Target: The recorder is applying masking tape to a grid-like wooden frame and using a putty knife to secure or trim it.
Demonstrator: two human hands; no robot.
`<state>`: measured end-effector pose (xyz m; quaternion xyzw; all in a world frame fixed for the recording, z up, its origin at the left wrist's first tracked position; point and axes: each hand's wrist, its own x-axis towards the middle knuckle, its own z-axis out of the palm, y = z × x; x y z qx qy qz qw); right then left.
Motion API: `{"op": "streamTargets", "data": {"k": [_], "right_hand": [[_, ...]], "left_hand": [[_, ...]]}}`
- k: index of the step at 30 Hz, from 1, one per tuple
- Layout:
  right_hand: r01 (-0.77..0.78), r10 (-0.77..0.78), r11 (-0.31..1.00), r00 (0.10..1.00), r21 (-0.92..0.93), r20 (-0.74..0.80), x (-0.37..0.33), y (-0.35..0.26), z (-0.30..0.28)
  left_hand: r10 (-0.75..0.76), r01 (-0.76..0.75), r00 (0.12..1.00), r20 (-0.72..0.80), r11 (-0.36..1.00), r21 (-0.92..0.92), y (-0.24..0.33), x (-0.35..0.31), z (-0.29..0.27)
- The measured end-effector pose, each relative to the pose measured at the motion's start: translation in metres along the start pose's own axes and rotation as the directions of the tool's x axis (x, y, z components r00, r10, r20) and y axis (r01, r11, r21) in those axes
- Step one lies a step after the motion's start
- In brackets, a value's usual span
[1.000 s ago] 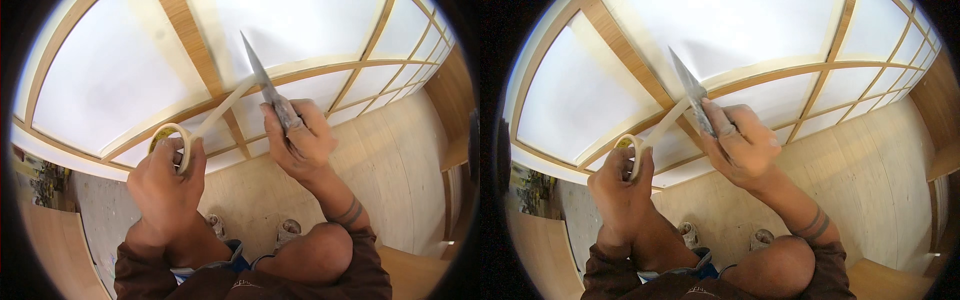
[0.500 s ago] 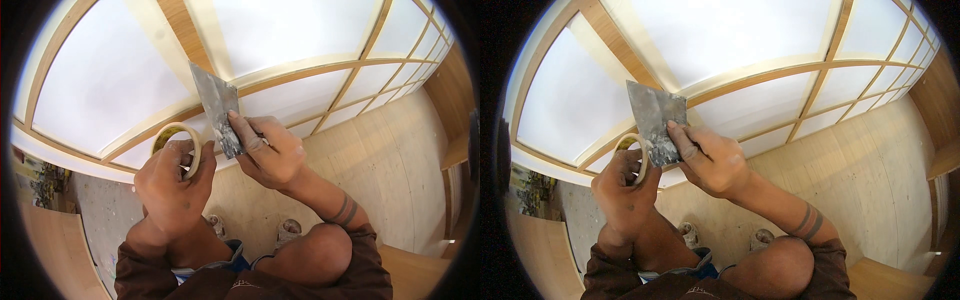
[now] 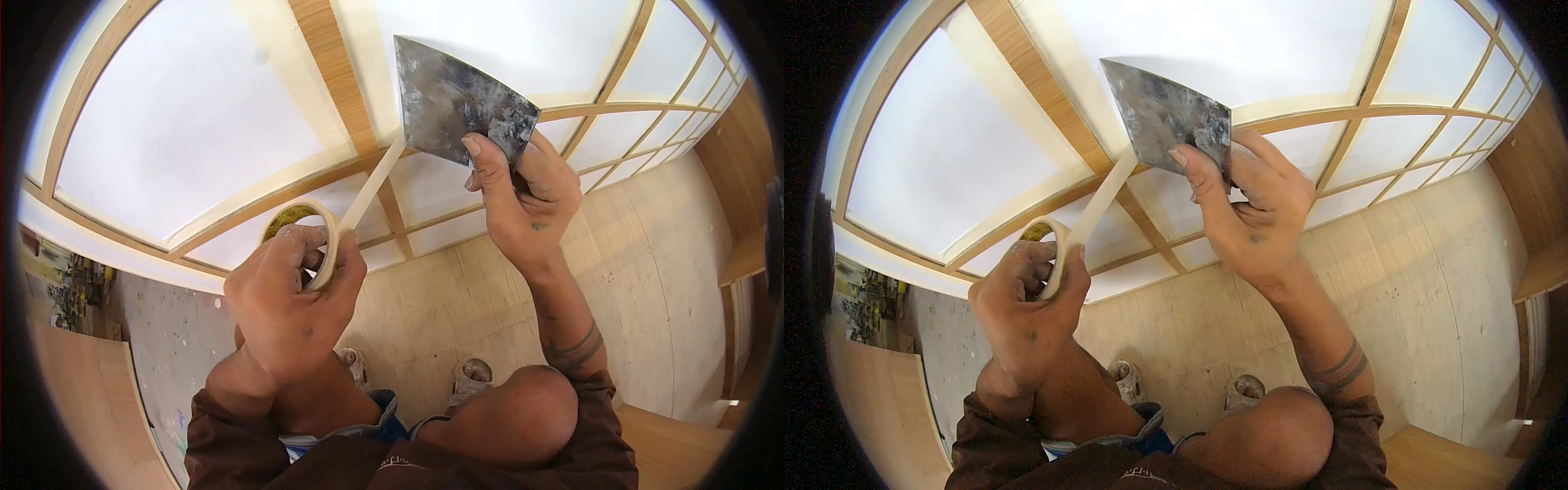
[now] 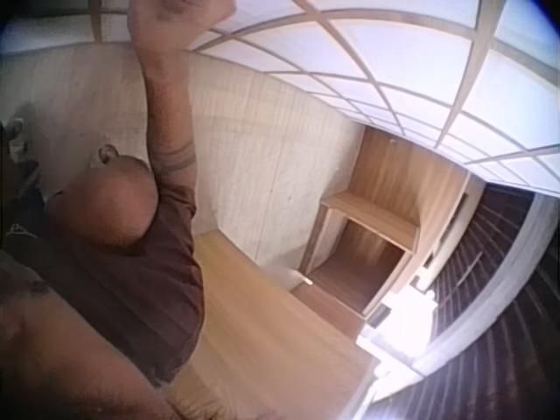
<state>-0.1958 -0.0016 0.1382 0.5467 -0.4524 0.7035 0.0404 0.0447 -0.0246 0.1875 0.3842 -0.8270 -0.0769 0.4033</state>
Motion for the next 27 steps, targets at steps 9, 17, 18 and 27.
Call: {"op": "streamTargets", "data": {"k": [9, 17, 18, 27], "right_hand": [[0.119, -0.115, 0.989, 0.992, -0.084, 0.055, -0.001, -0.007, 0.003], [0.069, -0.068, 0.997, 0.997, -0.044, 0.028, 0.0, -0.002, 0.003], [0.029, -0.028, 0.999, 0.999, -0.03, 0.033, 0.001, -0.001, 0.003], [0.03, -0.03, 0.999, 0.999, 0.013, 0.042, 0.002, 0.01, 0.004]], "left_hand": [[-0.003, 0.017, 0.992, -0.126, 0.994, 0.11, -0.016, 0.006, 0.005], [-0.029, 0.045, 0.992, -0.122, 0.99, 0.137, -0.014, 0.012, 0.005], [-0.044, 0.058, 0.992, -0.12, 0.991, 0.116, -0.014, 0.013, 0.005], [-0.065, 0.072, 0.994, -0.091, 0.994, 0.084, -0.008, 0.009, 0.003]]}}
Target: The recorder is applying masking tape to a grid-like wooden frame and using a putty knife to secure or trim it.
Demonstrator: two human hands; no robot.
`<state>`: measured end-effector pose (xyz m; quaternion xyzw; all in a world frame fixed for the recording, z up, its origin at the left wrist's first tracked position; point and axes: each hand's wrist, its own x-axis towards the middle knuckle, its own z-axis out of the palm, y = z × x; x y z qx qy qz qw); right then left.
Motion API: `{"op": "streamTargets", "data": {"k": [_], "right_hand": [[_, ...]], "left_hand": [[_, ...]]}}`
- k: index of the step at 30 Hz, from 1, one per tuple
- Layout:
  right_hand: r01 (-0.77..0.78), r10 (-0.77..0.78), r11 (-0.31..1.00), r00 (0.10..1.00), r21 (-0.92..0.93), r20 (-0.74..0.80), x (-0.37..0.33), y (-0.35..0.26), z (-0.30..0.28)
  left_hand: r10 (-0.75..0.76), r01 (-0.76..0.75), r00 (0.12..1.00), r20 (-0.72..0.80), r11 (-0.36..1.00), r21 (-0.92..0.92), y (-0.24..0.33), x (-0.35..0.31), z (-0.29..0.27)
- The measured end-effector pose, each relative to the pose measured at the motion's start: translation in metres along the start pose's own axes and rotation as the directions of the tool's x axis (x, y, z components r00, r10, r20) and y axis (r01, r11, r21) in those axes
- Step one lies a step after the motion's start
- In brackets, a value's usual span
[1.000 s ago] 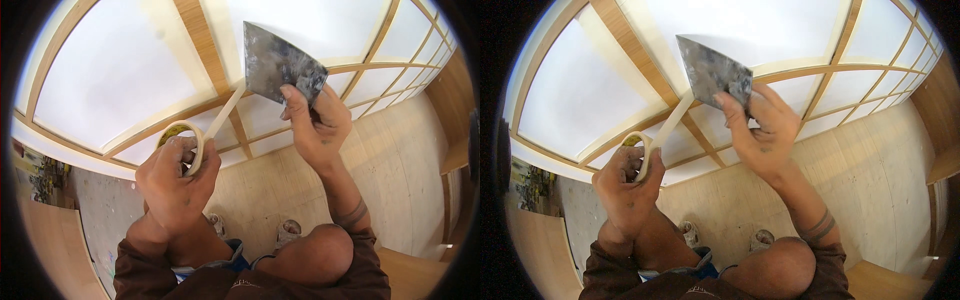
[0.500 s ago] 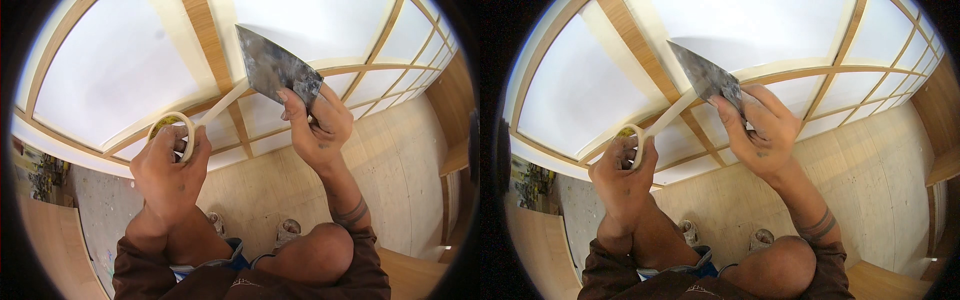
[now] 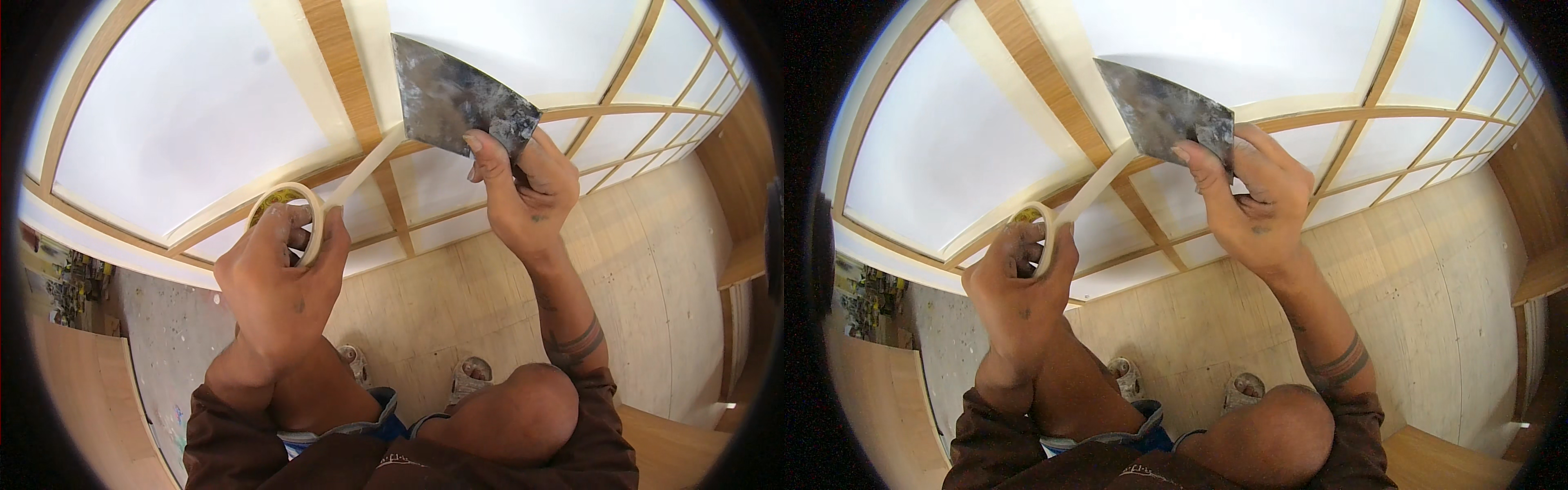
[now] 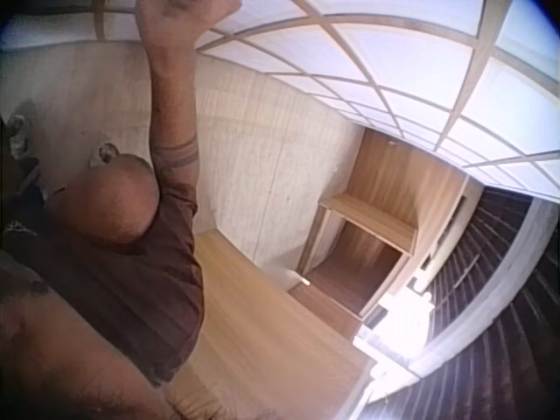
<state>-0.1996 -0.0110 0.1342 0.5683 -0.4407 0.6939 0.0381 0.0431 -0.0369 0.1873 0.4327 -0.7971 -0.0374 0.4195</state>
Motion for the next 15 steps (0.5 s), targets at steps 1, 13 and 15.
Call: {"op": "streamTargets", "data": {"k": [1, 13, 15], "right_hand": [[0.0, 0.0, 1.0, 1.0, -0.001, 0.0, 0.001, 0.0, -0.001], [-0.004, 0.004, 1.0, 1.0, 0.008, 0.016, 0.009, 0.014, -0.009], [0.074, -0.075, 0.997, 0.997, -0.035, -0.032, 0.008, 0.02, -0.014]], "left_hand": [[0.0, 0.0, 1.0, 0.0, 1.0, -0.001, 0.0, 0.0, 0.0], [-0.052, 0.052, 0.999, 0.011, 0.998, 0.024, -0.002, 0.001, 0.001], [-0.053, 0.053, 0.999, 0.002, 0.999, -0.011, -0.005, 0.0, 0.003]]}}
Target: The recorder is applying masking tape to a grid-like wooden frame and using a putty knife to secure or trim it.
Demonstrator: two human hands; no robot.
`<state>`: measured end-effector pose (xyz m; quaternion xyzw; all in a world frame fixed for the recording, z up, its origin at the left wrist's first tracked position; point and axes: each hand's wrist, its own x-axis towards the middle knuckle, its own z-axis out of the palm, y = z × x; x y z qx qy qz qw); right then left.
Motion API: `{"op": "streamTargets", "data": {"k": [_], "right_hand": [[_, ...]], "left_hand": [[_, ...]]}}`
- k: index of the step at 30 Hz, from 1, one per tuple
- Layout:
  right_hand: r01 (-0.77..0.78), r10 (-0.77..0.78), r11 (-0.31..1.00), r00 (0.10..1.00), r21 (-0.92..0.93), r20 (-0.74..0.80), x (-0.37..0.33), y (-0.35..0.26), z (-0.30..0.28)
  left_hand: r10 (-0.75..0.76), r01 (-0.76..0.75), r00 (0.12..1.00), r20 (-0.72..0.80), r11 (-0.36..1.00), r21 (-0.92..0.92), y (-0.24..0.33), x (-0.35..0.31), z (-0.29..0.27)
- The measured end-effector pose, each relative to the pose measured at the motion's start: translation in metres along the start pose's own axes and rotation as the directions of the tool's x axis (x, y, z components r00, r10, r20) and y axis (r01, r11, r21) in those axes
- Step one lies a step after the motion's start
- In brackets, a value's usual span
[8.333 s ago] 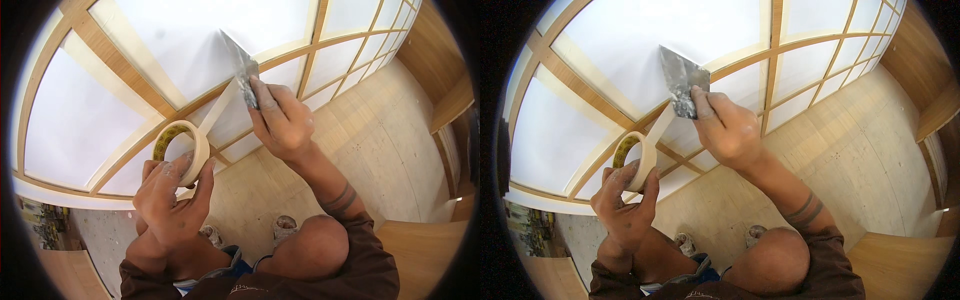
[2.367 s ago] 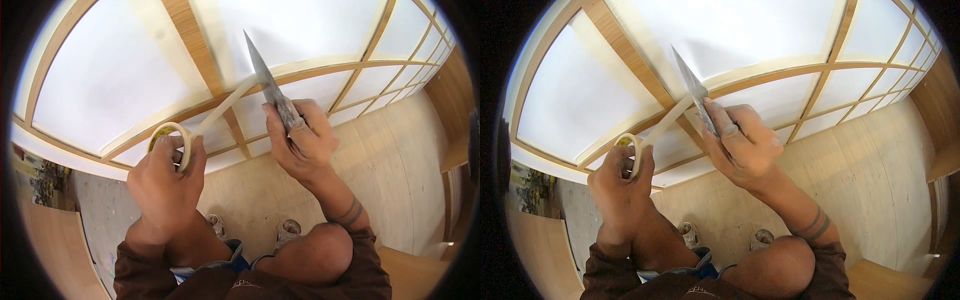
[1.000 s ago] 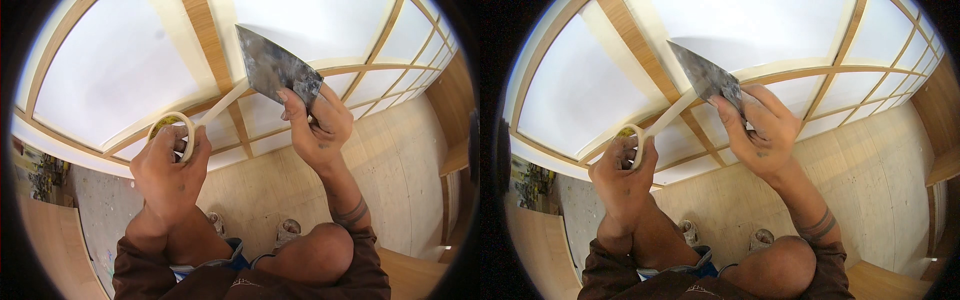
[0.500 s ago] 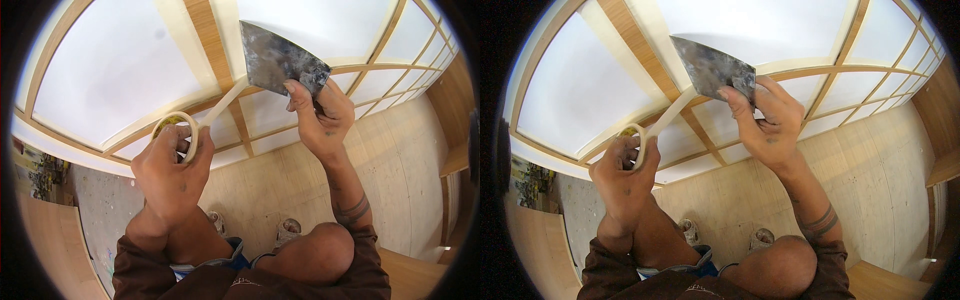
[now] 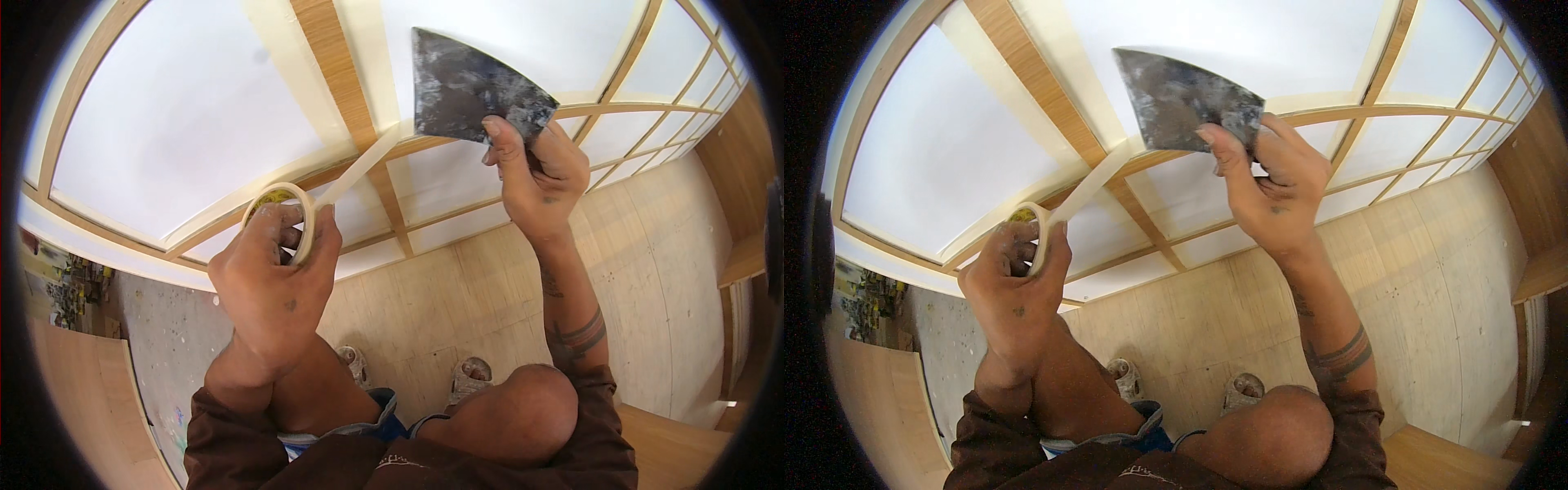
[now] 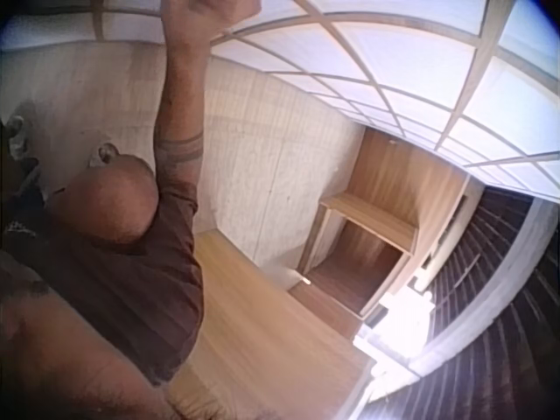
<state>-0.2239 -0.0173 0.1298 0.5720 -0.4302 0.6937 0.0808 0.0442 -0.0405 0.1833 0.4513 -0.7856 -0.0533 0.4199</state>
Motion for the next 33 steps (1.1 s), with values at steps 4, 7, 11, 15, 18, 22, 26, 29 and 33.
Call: {"op": "streamTargets", "data": {"k": [4, 7, 11, 15, 18, 22, 26, 29, 33], "right_hand": [[-0.039, 0.036, 0.998, 0.998, -0.059, -0.054, 0.001, 0.002, -0.012], [-0.152, 0.145, 0.987, 0.981, -0.048, -0.125, 0.004, 0.008, -0.034], [-0.282, 0.258, 0.958, 0.921, -0.044, -0.293, 0.01, 0.008, -0.058], [-0.292, 0.27, 0.955, 0.934, -0.062, -0.233, 0.004, -0.007, -0.062], [-0.184, 0.183, 0.983, 0.981, -0.012, -0.064, 0.0, -0.013, -0.054], [-0.094, 0.092, 0.995, 0.992, 0.016, 0.087, 0.0, -0.026, -0.011], [-0.122, 0.114, 0.991, 0.984, 0.052, 0.136, -0.001, -0.027, 0.008], [-0.059, 0.057, 0.998, 0.993, 0.019, 0.107, -0.004, -0.027, 0.013], [-0.137, 0.136, 0.99, 0.989, 0.014, 0.05, -0.001, -0.033, 0.006]], "left_hand": [[0.038, -0.038, 0.999, -0.02, 0.999, -0.012, 0.001, 0.001, 0.0], [0.038, -0.039, 0.999, -0.031, 0.999, -0.037, 0.001, 0.002, 0.001], [0.032, -0.032, 0.999, -0.008, 0.997, -0.066, 0.003, 0.003, 0.001], [0.049, -0.049, 0.999, 0.016, 0.998, -0.027, 0.0, 0.003, -0.002], [0.076, -0.076, 0.997, -0.001, 0.996, -0.054, 0.005, 0.003, 0.0], [0.055, -0.055, 0.998, 0.011, 0.998, -0.04, 0.0, 0.002, -0.003], [0.058, -0.057, 0.998, 0.006, 0.996, -0.075, 0.0, 0.002, 0.001], [0.06, -0.06, 0.998, 0.017, 0.997, -0.05, 0.004, 0.002, -0.002], [0.028, -0.024, 0.998, 0.05, 0.997, -0.078, 0.003, 0.002, -0.006]]}}
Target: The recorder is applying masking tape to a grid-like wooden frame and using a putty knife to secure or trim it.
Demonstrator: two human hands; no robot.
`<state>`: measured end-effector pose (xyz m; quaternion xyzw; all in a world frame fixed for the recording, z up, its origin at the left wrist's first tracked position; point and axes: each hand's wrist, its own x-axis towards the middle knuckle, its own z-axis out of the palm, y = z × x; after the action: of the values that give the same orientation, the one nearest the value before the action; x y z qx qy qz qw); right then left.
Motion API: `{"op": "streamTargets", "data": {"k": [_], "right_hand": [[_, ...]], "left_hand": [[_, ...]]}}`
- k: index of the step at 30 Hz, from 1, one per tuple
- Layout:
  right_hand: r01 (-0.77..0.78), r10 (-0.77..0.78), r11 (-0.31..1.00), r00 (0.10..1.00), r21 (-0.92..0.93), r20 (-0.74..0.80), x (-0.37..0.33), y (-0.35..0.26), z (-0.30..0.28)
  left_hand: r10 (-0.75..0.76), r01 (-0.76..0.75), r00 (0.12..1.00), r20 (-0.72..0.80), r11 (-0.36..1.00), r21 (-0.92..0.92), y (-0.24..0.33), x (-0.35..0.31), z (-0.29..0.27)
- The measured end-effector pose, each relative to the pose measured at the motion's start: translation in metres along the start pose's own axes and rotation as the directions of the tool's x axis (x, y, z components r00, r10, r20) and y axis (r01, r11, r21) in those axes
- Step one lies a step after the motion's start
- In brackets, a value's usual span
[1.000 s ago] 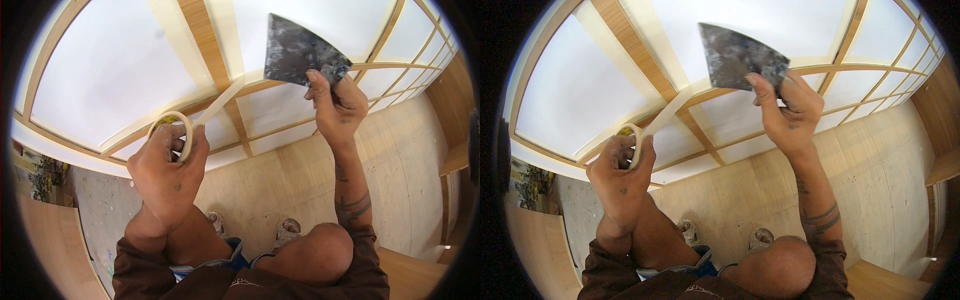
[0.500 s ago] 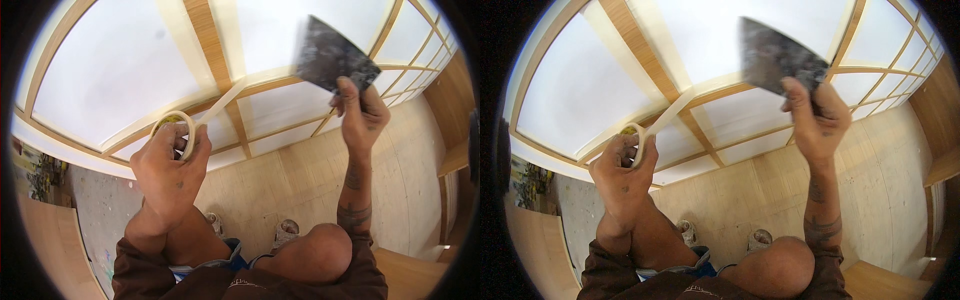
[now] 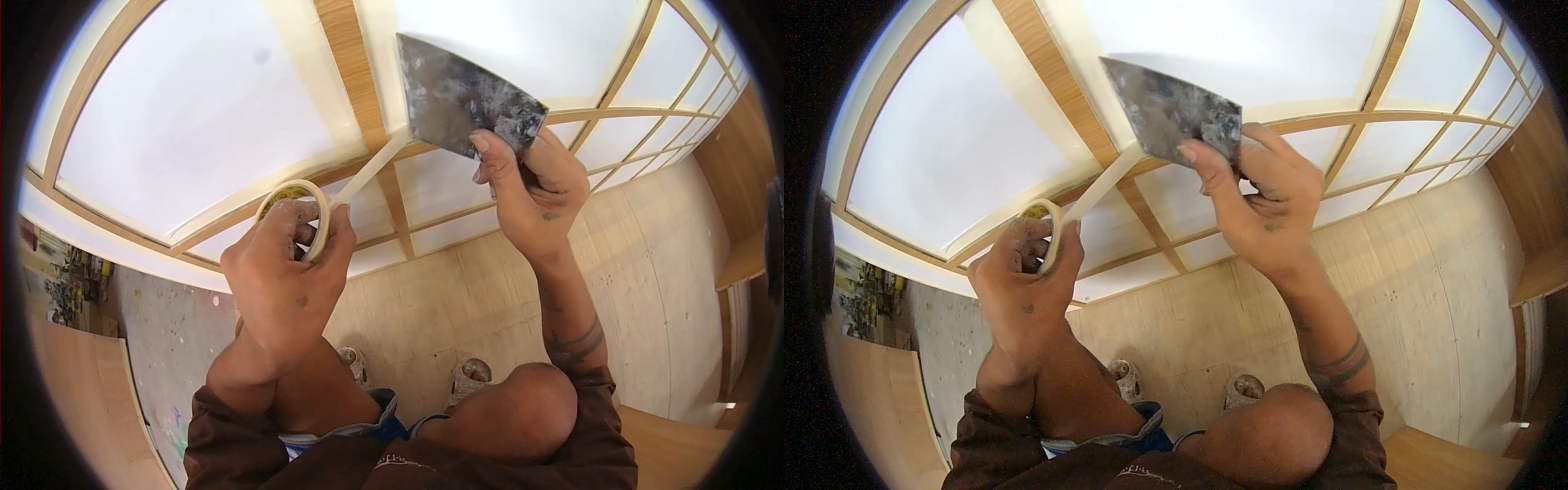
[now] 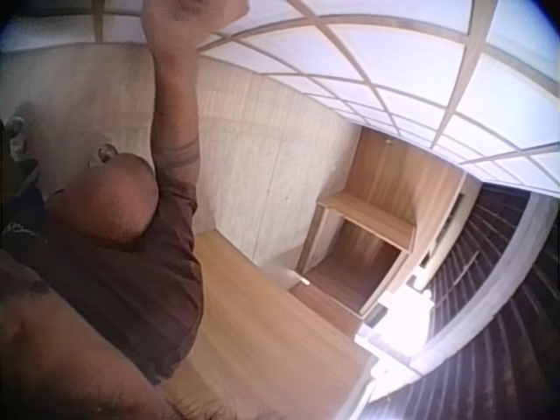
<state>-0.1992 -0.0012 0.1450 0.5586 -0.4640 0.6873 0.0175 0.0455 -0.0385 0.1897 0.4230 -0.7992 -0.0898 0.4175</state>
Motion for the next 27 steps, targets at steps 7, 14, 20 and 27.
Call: {"op": "streamTargets", "data": {"k": [7, 14, 20, 27], "right_hand": [[0.071, -0.071, 0.997, 0.997, -0.024, 0.005, -0.002, 0.001, 0.007], [0.328, -0.324, 0.92, 0.945, -0.214, 0.056, -0.008, -0.001, 0.013], [0.34, -0.34, 0.909, 0.94, -0.24, 0.044, -0.013, -0.011, 0.018], [0.461, -0.476, 0.841, 0.879, -0.282, 0.017, -0.013, -0.006, 0.028]], "left_hand": [[0.032, -0.033, 0.999, -0.024, 0.999, -0.018, -0.003, 0.0, 0.003], [-0.001, 0.001, 1.0, -0.003, 0.999, -0.037, 0.001, 0.0, 0.0], [-0.001, 0.002, 1.0, 0.012, 0.998, -0.071, 0.009, 0.001, 0.002], [-0.153, 0.205, 0.958, 0.244, 0.957, -0.205, 0.009, 0.008, 0.007]]}}
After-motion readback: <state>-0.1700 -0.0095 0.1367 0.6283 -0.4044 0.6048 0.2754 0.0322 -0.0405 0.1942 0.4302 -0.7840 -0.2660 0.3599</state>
